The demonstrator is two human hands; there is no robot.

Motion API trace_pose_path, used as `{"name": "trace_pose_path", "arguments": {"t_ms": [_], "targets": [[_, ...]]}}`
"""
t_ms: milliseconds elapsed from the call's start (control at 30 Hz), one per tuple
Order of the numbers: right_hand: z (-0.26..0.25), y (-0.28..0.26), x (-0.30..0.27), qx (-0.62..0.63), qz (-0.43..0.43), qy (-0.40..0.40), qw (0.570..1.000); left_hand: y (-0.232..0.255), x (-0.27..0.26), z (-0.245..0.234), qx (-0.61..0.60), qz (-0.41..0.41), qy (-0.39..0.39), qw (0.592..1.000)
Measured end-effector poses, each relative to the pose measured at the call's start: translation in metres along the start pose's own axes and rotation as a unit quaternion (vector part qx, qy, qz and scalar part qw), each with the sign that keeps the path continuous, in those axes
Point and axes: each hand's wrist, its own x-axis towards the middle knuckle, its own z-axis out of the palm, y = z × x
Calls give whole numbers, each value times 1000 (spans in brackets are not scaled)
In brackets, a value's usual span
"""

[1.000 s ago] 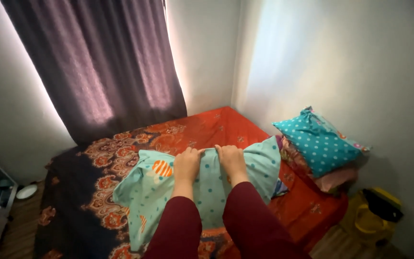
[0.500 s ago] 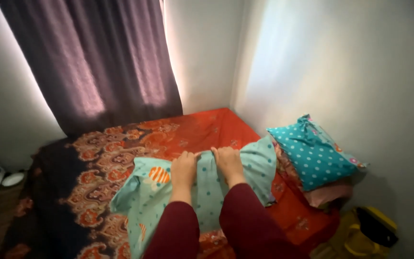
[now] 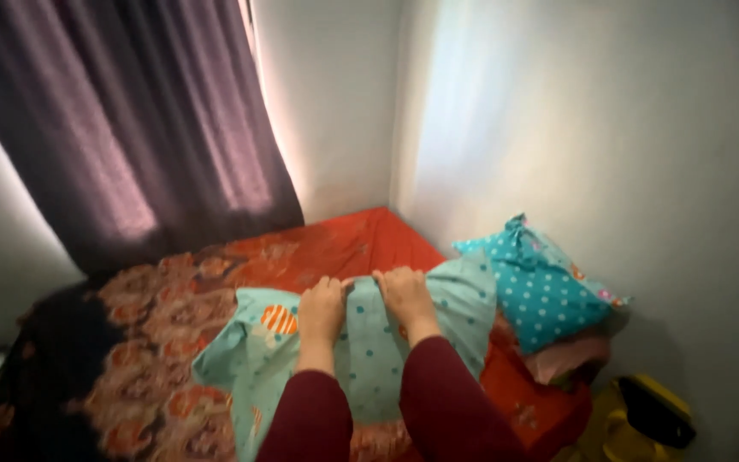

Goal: Arranging pillows and folding a blanket on a bed.

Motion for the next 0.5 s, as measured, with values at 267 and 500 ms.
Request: {"name": "trace_pose_path", "arguments": {"t_ms": [267,500], "targets": [[-9,26,10,-55,8,-69,996,6,19,26,13,32,-41,999],[-10,57,12,-39,-38,-45,997,36,25,44,28,27,-70,997]]}}
